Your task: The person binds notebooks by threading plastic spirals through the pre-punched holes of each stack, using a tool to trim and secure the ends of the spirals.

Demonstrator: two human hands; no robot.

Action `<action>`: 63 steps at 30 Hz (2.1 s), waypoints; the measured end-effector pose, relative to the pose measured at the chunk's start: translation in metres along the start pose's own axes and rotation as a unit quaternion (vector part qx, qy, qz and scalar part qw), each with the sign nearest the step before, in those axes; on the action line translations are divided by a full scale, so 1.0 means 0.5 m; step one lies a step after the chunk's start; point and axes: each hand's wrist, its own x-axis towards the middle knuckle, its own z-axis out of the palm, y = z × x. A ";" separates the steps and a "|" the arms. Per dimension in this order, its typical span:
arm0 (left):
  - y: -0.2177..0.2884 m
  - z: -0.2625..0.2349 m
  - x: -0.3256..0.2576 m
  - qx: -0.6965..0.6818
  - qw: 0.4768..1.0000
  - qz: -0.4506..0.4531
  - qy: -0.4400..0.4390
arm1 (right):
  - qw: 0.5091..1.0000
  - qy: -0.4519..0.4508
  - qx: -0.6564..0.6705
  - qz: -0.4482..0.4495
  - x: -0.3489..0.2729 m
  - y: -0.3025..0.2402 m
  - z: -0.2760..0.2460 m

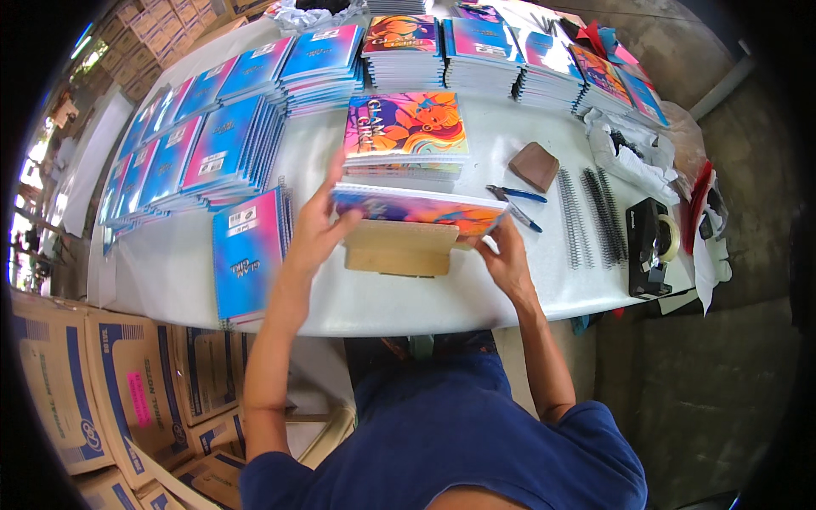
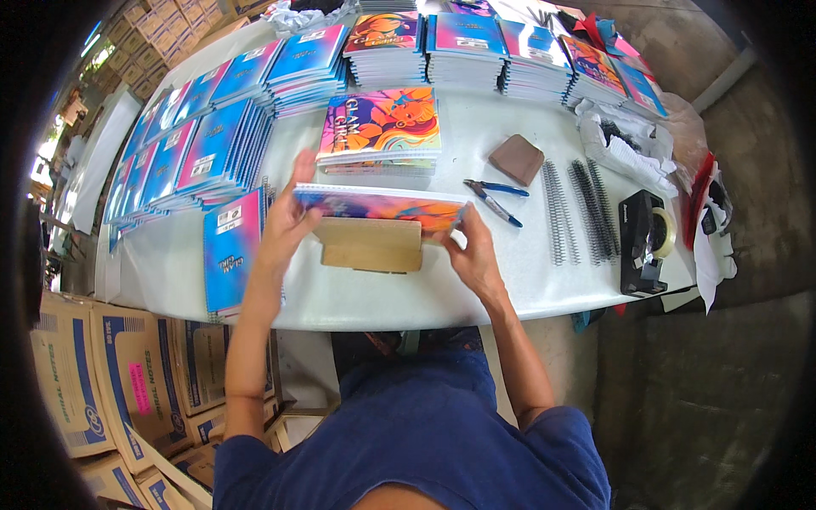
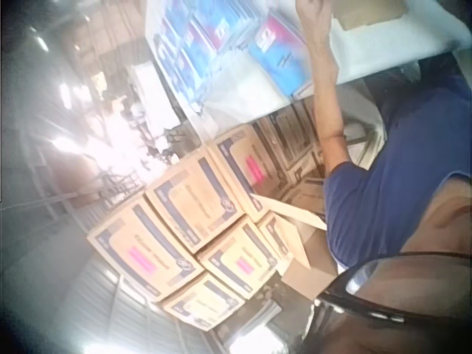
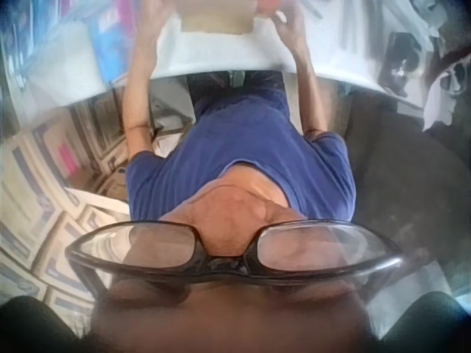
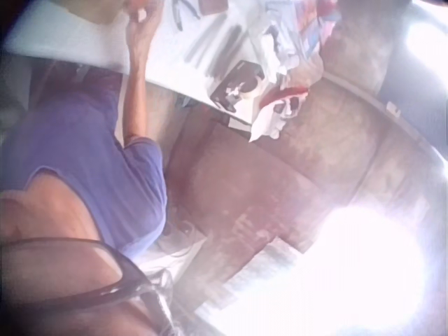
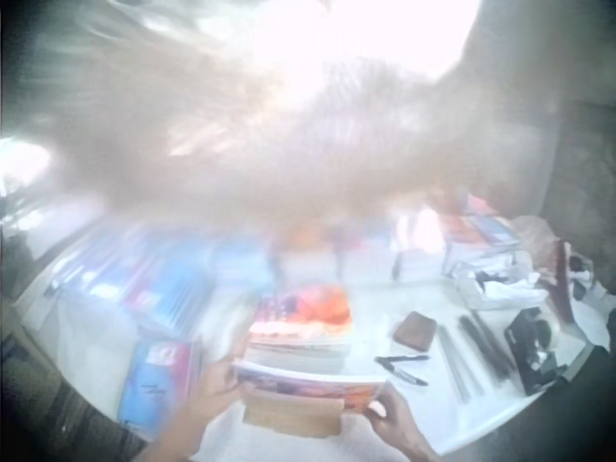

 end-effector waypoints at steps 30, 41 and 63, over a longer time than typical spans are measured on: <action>0.168 0.144 0.021 0.428 0.881 0.190 0.062 | 0.912 0.080 -0.401 -0.010 0.177 -0.026 -0.297; 0.132 0.229 0.069 0.506 0.845 0.173 -0.021 | 0.990 -0.072 -0.114 -0.044 0.078 -0.180 -0.117; 0.149 0.233 0.058 0.458 0.873 0.159 -0.052 | 0.916 -0.094 -0.339 -0.193 0.037 -0.202 -0.112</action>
